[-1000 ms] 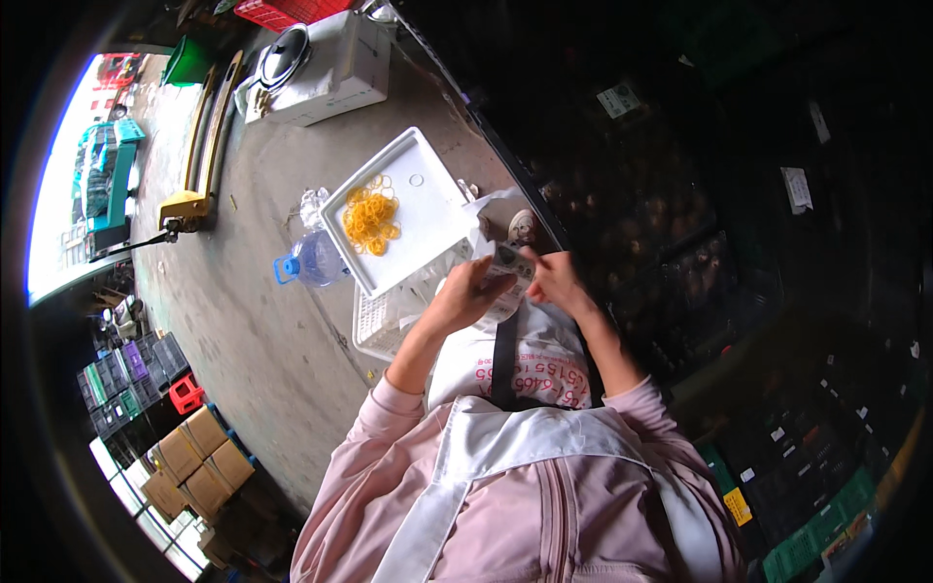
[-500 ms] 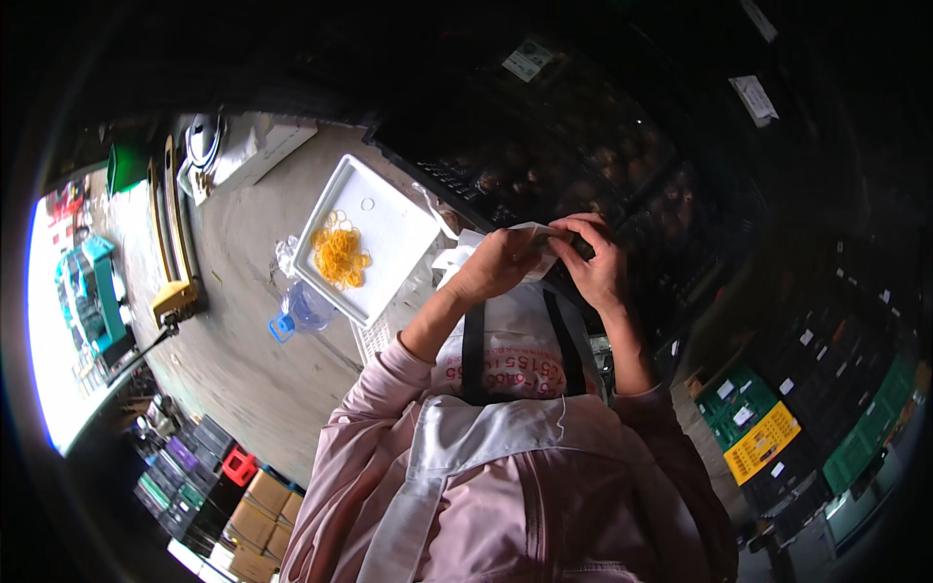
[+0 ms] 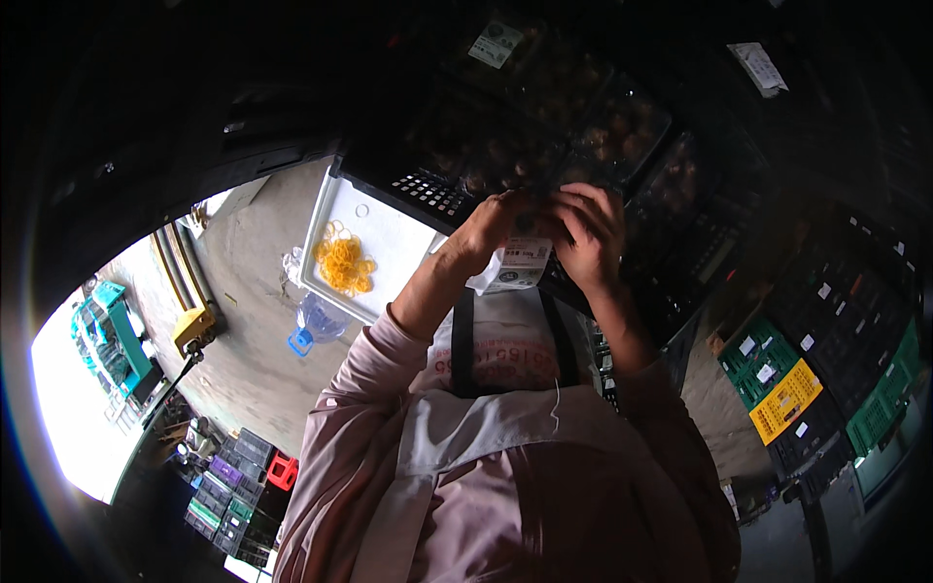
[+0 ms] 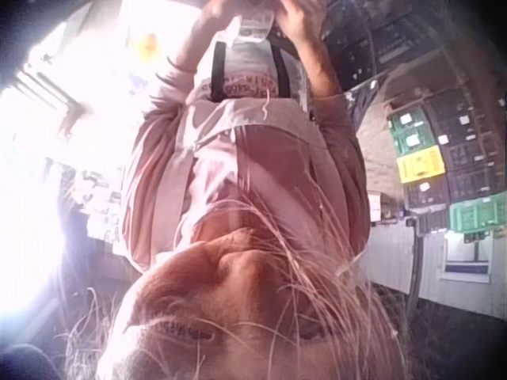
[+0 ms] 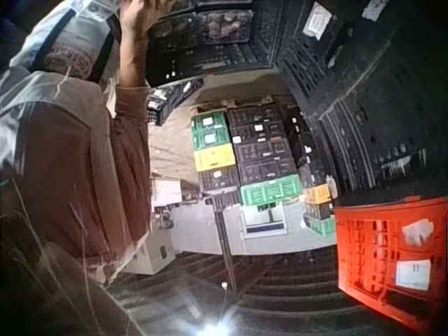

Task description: The person labels multiple plastic containers filled with food by hand. They take labels from a sheet and carefully place them on the lids of the containers, which are stored in a crate.

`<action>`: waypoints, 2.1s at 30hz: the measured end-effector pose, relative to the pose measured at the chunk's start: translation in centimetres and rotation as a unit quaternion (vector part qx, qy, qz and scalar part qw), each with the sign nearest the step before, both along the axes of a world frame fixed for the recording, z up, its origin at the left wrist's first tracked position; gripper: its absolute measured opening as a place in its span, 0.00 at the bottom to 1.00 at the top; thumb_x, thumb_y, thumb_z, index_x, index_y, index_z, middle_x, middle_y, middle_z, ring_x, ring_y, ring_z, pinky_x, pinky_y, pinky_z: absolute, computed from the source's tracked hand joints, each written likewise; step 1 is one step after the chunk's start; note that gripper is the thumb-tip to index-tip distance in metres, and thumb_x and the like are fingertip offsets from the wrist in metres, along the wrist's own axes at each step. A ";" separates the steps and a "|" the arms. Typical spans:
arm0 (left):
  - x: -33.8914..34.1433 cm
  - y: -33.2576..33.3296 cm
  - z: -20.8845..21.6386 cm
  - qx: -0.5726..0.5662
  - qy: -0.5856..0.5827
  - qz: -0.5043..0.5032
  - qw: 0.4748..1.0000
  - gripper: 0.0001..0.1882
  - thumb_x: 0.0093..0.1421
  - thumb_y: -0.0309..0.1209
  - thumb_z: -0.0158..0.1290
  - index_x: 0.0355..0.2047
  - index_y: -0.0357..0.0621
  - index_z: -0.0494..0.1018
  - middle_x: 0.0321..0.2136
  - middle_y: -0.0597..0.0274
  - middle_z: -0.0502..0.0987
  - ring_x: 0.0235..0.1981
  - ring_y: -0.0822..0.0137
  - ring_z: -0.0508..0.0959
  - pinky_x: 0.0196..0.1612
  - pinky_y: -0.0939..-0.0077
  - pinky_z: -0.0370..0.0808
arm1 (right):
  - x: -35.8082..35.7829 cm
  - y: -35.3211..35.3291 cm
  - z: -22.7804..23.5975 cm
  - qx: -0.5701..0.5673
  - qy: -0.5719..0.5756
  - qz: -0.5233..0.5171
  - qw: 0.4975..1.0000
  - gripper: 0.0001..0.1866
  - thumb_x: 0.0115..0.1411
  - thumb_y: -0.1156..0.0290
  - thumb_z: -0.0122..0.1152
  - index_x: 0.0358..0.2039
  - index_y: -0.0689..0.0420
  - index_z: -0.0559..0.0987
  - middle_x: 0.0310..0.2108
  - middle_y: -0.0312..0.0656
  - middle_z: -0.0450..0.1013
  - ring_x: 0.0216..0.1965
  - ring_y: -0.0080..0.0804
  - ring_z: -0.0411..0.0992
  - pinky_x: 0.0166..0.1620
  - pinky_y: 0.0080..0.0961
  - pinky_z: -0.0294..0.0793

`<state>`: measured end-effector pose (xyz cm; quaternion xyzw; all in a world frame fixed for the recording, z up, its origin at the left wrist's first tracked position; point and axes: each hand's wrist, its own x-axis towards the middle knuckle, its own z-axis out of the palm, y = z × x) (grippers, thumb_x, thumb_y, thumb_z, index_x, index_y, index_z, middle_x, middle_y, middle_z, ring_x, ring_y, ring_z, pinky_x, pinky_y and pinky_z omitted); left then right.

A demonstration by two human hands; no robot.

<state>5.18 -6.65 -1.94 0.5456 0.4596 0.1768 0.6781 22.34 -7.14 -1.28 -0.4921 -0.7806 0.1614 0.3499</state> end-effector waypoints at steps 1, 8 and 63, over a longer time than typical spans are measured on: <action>0.4 0.4 0.5 0.000 0.004 0.000 1.000 0.21 0.51 0.36 0.40 0.42 0.37 0.66 0.30 0.58 0.71 0.26 0.72 0.69 0.26 0.78 0.66 | 0.0 0.1 -0.3 -0.017 0.008 0.000 1.000 0.11 0.37 0.75 0.62 0.26 0.55 0.75 0.32 0.31 0.71 0.38 0.31 0.67 0.40 0.28 0.64; 1.0 0.6 -0.5 -0.014 -0.037 0.052 0.998 0.19 0.55 0.31 0.33 0.43 0.37 0.67 0.33 0.55 0.71 0.29 0.68 0.71 0.31 0.77 0.67 | 0.0 0.2 -0.7 -0.049 0.042 -0.021 0.998 0.14 0.38 0.73 0.64 0.29 0.54 0.76 0.34 0.30 0.70 0.40 0.31 0.65 0.42 0.28 0.63; 5.1 8.3 -8.3 0.409 0.251 -0.160 0.863 0.04 0.35 0.23 0.50 0.09 0.35 0.71 0.54 0.44 0.54 0.57 0.50 0.52 0.57 0.59 0.53 | 6.6 18.6 -13.6 -0.403 0.070 -0.036 0.912 0.14 0.45 0.69 0.63 0.32 0.56 0.71 0.30 0.41 0.73 0.33 0.29 0.71 0.34 0.23 0.69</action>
